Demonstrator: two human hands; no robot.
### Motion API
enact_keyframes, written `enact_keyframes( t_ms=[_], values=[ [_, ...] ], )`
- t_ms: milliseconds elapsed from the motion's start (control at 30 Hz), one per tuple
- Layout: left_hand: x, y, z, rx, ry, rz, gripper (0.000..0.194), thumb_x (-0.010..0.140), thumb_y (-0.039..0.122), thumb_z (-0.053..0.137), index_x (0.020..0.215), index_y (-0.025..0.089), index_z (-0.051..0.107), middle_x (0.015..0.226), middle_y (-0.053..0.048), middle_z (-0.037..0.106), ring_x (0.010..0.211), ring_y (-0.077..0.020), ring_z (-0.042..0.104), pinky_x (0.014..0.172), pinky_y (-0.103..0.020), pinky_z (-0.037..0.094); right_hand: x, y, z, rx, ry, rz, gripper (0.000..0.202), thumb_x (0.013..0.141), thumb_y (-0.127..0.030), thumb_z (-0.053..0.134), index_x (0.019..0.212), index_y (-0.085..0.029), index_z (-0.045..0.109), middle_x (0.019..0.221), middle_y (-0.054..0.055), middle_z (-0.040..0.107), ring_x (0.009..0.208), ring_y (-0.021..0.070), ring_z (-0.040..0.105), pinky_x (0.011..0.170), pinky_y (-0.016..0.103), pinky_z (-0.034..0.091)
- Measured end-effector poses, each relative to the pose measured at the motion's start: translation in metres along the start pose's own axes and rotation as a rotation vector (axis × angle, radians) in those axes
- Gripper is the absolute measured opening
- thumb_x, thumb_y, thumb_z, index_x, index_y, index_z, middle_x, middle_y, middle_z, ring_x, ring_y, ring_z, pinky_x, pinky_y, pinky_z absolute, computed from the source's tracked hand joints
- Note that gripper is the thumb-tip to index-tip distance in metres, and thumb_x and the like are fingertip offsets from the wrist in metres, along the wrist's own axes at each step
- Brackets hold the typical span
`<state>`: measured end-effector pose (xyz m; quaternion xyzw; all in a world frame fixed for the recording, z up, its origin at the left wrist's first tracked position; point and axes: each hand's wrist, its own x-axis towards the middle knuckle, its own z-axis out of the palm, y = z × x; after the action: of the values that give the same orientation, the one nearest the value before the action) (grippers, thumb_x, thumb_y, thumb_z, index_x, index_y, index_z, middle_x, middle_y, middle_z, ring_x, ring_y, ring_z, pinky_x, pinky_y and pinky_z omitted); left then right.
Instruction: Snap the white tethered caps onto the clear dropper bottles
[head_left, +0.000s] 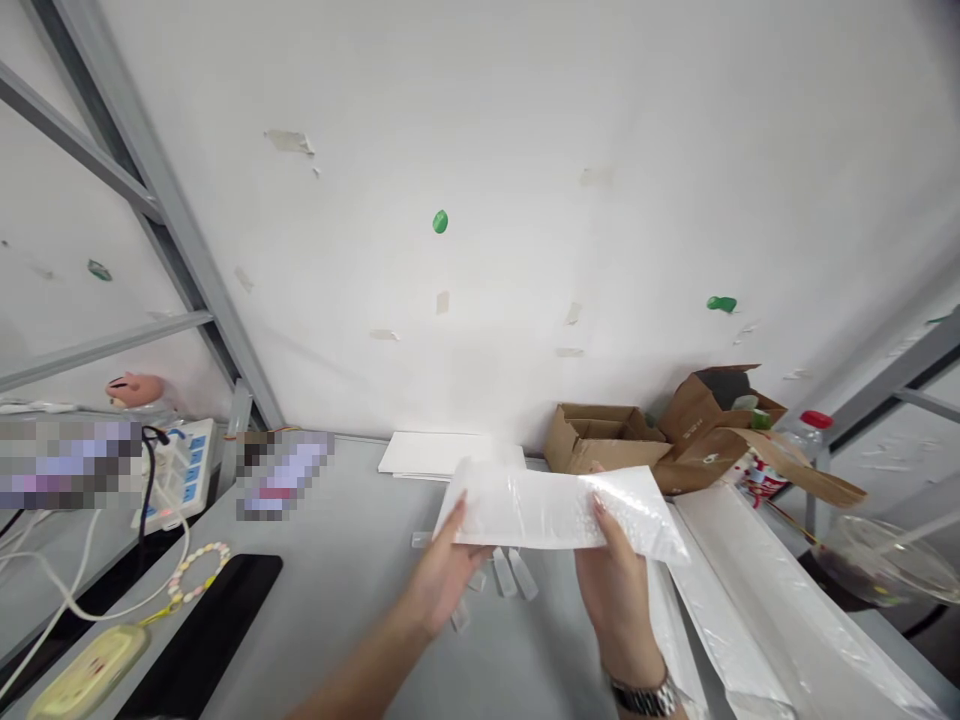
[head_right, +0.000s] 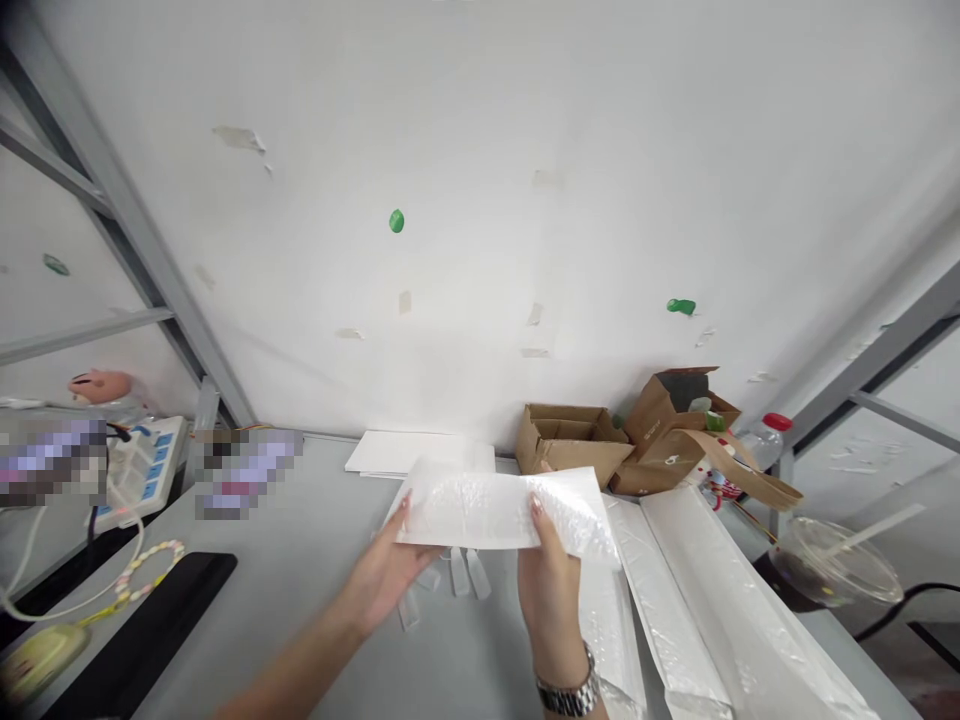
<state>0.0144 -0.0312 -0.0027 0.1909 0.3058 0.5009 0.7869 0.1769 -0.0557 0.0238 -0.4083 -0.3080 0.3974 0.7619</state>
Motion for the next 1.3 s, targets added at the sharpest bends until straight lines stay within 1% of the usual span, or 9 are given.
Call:
enact_keyframes(
  t_ms=[167,333,467,567,667,767,900,1133,1300],
  values=[
    [0.013,0.022,-0.030,0.169,0.152,0.130,0.032,0.075,0.025,0.063,0.105,0.020,0.056,0.111,-0.010,0.065,0.111,-0.0213,0.055,0.101,-0.036,0.037,0.018,-0.014,0.008,-0.131,-0.054,0.016,0.056,0.071,-0.032,0.067,0.123,-0.020,0.050,0.116,0.009,0.060,0.107,0.0269,0.055,0.092,0.043,0.044],
    [0.016,0.019,-0.039,0.574,0.179,0.359,0.048,0.068,0.035,0.069,0.110,0.020,0.054,0.130,-0.011,0.050,0.123,-0.0251,0.042,0.104,-0.039,0.030,0.020,-0.012,0.030,-0.266,-0.177,0.007,0.055,0.072,-0.035,0.066,0.122,-0.019,0.049,0.118,0.009,0.059,0.109,0.0248,0.053,0.093,0.041,0.042],
    [0.008,0.006,-0.026,1.016,0.027,0.539,0.093,0.049,0.034,0.081,0.131,0.026,0.037,0.142,-0.009,0.032,0.133,-0.0285,0.023,0.108,-0.045,0.019,0.016,-0.006,0.050,-0.295,-0.233,-0.051,0.059,0.074,-0.035,0.065,0.127,-0.021,0.042,0.121,0.008,0.056,0.108,0.0226,0.053,0.095,0.041,0.040],
    [0.007,-0.004,-0.011,1.118,-0.042,0.560,0.125,0.032,0.030,0.087,0.139,0.024,0.022,0.147,-0.012,0.021,0.134,-0.0338,0.014,0.108,-0.049,0.012,0.010,-0.006,0.062,-0.286,-0.279,-0.023,0.060,0.075,-0.035,0.064,0.128,-0.020,0.041,0.116,0.008,0.058,0.107,0.0222,0.053,0.094,0.040,0.042],
    [0.017,-0.007,-0.002,1.027,-0.020,0.608,0.112,0.045,0.026,0.082,0.139,0.023,0.023,0.144,-0.012,0.028,0.133,-0.0324,0.021,0.108,-0.047,0.014,0.007,-0.010,0.066,-0.302,-0.317,-0.024,0.061,0.075,-0.035,0.064,0.128,-0.019,0.039,0.114,0.008,0.059,0.107,0.0224,0.053,0.093,0.040,0.043],
    [0.031,0.000,0.001,0.950,0.003,0.635,0.083,0.055,0.018,0.075,0.130,0.025,0.040,0.132,-0.008,0.048,0.126,-0.0284,0.036,0.106,-0.041,0.022,0.011,-0.014,0.063,-0.317,-0.311,-0.084,0.062,0.074,-0.035,0.064,0.129,-0.020,0.037,0.114,0.007,0.058,0.106,0.0214,0.053,0.092,0.038,0.043],
    [0.039,0.014,0.006,1.050,-0.057,0.524,0.054,0.058,0.017,0.072,0.110,0.024,0.059,0.109,-0.007,0.063,0.107,-0.0299,0.053,0.095,-0.042,0.036,0.020,-0.019,0.057,-0.343,-0.307,-0.124,0.067,0.072,-0.034,0.067,0.129,-0.021,0.036,0.118,0.008,0.055,0.106,0.0215,0.053,0.091,0.037,0.044],
    [0.035,0.030,0.011,1.106,-0.229,0.545,0.098,0.051,0.026,0.080,0.136,0.026,0.031,0.140,-0.010,0.037,0.129,-0.0302,0.031,0.106,-0.041,0.024,0.023,-0.031,0.056,-0.330,-0.260,-0.161,0.060,0.071,-0.034,0.067,0.125,-0.023,0.042,0.125,0.008,0.052,0.107,0.0219,0.053,0.092,0.040,0.043],
    [0.024,0.035,0.015,1.348,-0.206,0.815,0.083,0.068,0.017,0.065,0.139,0.028,0.023,0.147,-0.004,0.026,0.135,-0.0280,0.017,0.110,-0.044,0.010,0.021,-0.029,0.049,-0.226,-0.099,-0.087,0.051,0.076,-0.038,0.061,0.123,-0.022,0.049,0.127,0.007,0.053,0.116,0.0232,0.048,0.099,0.041,0.038]
  ],
)
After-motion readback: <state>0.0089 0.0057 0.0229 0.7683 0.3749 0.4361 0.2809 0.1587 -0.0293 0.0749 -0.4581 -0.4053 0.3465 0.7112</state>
